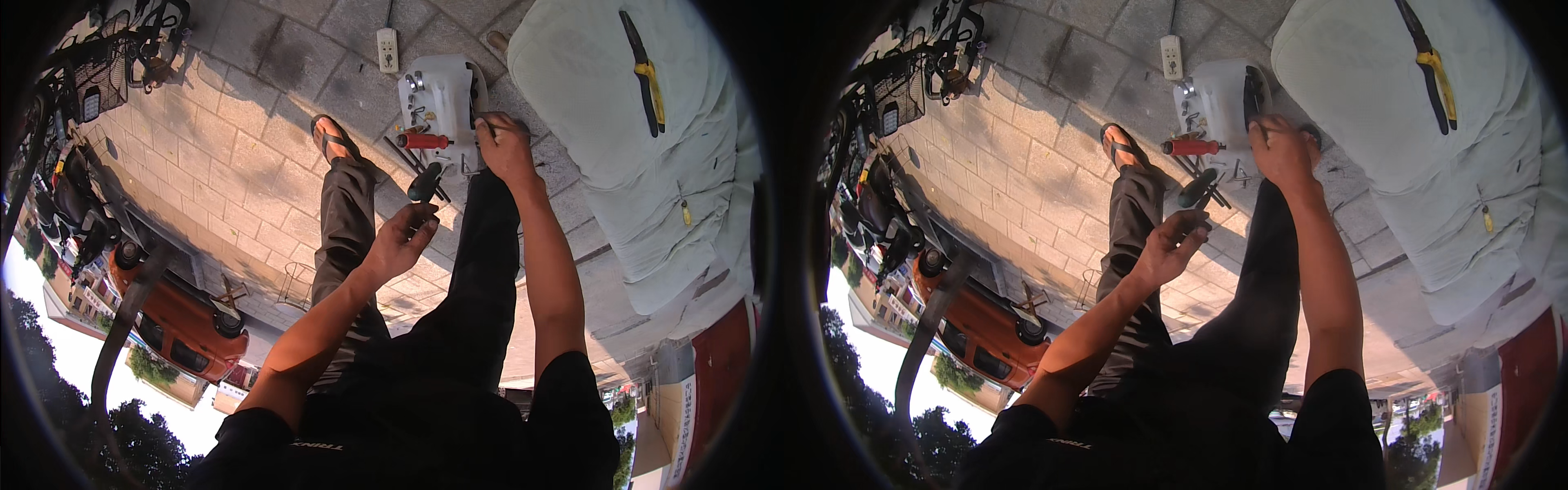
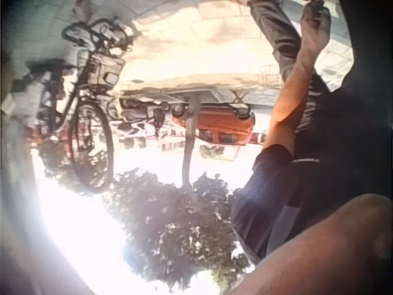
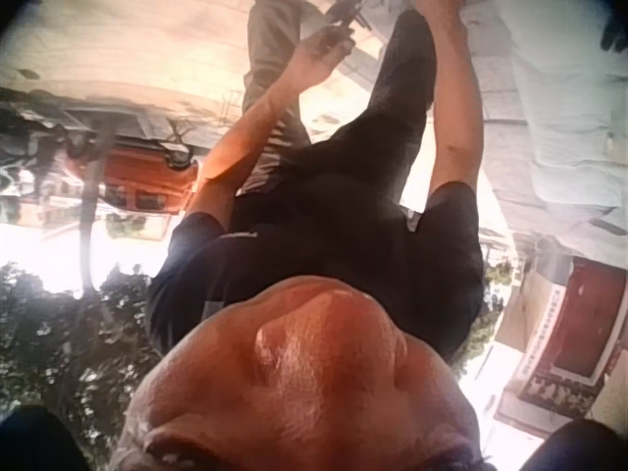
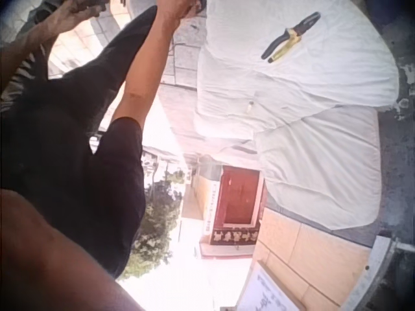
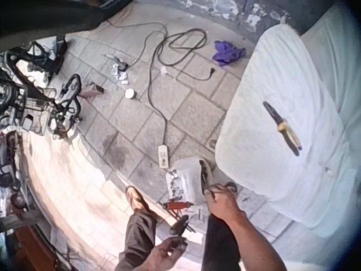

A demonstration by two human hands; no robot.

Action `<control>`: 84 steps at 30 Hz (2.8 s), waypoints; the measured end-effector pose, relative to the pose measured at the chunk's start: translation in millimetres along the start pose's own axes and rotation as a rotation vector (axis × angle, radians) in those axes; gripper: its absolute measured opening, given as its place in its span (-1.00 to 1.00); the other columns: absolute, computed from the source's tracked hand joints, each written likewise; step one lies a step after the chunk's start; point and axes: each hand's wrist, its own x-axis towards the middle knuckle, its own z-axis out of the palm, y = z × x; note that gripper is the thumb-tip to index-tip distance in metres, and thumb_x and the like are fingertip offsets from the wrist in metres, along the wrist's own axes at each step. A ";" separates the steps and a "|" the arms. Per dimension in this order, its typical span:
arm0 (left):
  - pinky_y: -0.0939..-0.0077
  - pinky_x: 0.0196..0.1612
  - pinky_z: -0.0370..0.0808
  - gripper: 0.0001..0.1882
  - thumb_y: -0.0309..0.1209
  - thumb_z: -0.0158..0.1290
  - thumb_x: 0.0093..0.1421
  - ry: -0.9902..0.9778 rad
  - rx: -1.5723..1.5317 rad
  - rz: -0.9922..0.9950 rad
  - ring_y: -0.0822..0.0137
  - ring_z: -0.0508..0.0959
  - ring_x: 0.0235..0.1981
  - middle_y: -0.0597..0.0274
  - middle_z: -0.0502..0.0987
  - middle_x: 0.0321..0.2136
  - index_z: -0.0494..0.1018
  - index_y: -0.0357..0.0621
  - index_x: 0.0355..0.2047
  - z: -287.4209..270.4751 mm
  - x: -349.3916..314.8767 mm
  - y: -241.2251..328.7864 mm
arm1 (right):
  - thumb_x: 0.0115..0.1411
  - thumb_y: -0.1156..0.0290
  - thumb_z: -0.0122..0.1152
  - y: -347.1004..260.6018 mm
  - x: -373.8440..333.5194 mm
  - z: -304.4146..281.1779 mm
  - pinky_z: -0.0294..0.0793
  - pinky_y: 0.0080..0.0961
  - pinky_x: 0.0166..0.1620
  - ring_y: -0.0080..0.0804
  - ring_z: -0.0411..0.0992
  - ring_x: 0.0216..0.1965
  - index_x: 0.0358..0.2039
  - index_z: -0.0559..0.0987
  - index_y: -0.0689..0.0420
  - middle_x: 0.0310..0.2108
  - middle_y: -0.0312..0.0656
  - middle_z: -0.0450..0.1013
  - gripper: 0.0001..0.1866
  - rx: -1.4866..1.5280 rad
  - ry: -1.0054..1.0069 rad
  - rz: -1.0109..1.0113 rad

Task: The person organizes tools on a sidewalk and inside a workshop. They place a cordless drill into a toolbox, pick up a metal bar, and carry the toolbox indoors. Later, they collect pliers, a soldering iron, and solder spools from the sidewalk and place them on a wall rack inside the shop.

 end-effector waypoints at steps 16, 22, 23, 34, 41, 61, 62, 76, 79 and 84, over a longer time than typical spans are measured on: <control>0.05 0.22 0.34 -0.44 -0.37 0.24 0.16 -0.013 0.621 0.748 -0.09 0.39 0.20 -0.03 0.45 0.08 0.38 -0.17 0.17 97.2 9.6 82.1 | 0.38 0.35 0.14 -70.6 -163.9 -147.8 0.43 -0.29 -0.38 -0.10 0.50 -0.47 -0.36 0.59 0.24 -0.49 -0.06 0.48 -0.76 0.028 0.268 0.165; 0.16 0.38 0.21 -0.51 -0.33 0.15 0.29 -0.447 0.514 0.703 -0.08 0.38 0.25 -0.07 0.44 0.13 0.33 -0.16 0.19 121.3 -25.3 160.4 | 0.39 0.33 0.16 -148.1 -194.7 -233.3 0.46 -0.39 -0.31 -0.26 0.50 -0.40 -0.27 0.61 0.27 -0.42 -0.10 0.51 -0.76 0.219 0.211 0.095; 0.19 0.36 0.24 -0.55 -0.33 0.11 0.32 -0.412 0.403 0.722 -0.04 0.41 0.23 -0.07 0.45 0.10 0.33 -0.16 0.17 122.0 -34.5 170.4 | 0.39 0.31 0.16 -158.3 -196.3 -241.9 0.47 -0.43 -0.27 -0.34 0.51 -0.36 -0.23 0.61 0.27 -0.39 -0.13 0.53 -0.75 0.317 0.241 0.100; 0.27 -0.37 0.49 -0.67 -0.14 -0.03 0.40 -0.485 -0.462 0.076 0.19 0.52 -0.42 0.09 0.48 -0.37 0.22 0.13 0.08 77.3 -144.8 276.2 | 0.41 0.11 0.14 -282.9 -194.3 -283.3 0.45 -0.56 -0.25 -0.56 0.44 -0.35 -0.03 0.58 0.30 -0.32 -0.25 0.54 -0.56 0.771 0.328 0.042; 0.15 -0.38 0.51 -0.74 -0.12 -0.03 0.39 -0.519 -0.659 -0.100 0.05 0.55 -0.41 0.08 0.47 -0.33 0.19 0.17 -0.04 43.5 -176.8 237.4 | 0.37 0.23 0.20 -306.8 -153.5 -255.8 0.42 -0.60 -0.36 -0.61 0.39 -0.46 -0.18 0.61 0.27 -0.43 -0.34 0.50 -0.69 0.615 0.034 0.124; 0.21 -0.44 0.49 -0.74 -0.06 -0.09 0.35 -0.082 -0.906 -0.304 0.18 0.50 -0.53 0.19 0.46 -0.47 0.26 0.14 -0.09 -30.3 -157.8 140.4 | 0.38 0.20 0.11 -251.4 -108.4 -195.8 0.17 -0.56 -0.64 -0.63 0.21 -0.67 -0.15 0.55 0.17 -0.55 -0.41 0.29 -0.72 0.712 -0.058 0.480; 0.21 -0.44 0.49 -0.75 -0.07 -0.10 0.36 -0.060 -0.917 -0.314 0.18 0.50 -0.54 0.19 0.46 -0.47 0.26 0.14 -0.10 -36.3 -157.2 138.3 | 0.35 0.19 0.14 -221.6 -124.7 -171.5 0.16 -0.58 -0.64 -0.64 0.20 -0.67 -0.19 0.55 0.15 -0.55 -0.42 0.29 -0.74 0.687 -0.176 0.593; 0.26 -0.43 0.50 -0.64 0.01 -0.11 0.34 -0.021 -1.021 -0.337 0.19 0.49 -0.51 0.21 0.48 -0.46 0.35 -0.02 -0.30 -83.7 -160.6 91.3 | 0.21 0.24 0.09 -91.0 -167.0 -10.7 0.49 -0.18 -0.15 0.09 0.54 -0.22 -0.20 0.62 0.31 -0.24 0.12 0.58 -0.63 0.007 -0.049 0.615; 0.28 -0.43 0.49 -0.58 0.05 -0.15 0.34 0.032 -1.007 -0.408 0.18 0.49 -0.52 0.18 0.46 -0.50 0.35 -0.05 -0.35 -88.5 -162.2 91.9 | 0.08 0.20 0.07 -96.5 -153.3 -4.5 0.46 -0.16 0.08 0.21 0.49 0.03 -0.22 0.65 0.29 -0.13 0.27 0.55 -0.58 -0.008 -0.129 0.682; 0.33 -0.44 0.45 -0.45 0.12 -0.26 0.34 -0.029 -0.949 -0.439 0.14 0.44 -0.56 0.10 0.43 -0.59 0.38 -0.11 -0.44 -93.7 -164.7 102.1 | 0.07 0.20 0.08 -32.5 -143.4 45.5 0.49 -0.15 0.04 0.19 0.51 -0.01 -0.23 0.66 0.26 -0.15 0.22 0.56 -0.59 -0.112 -0.251 0.464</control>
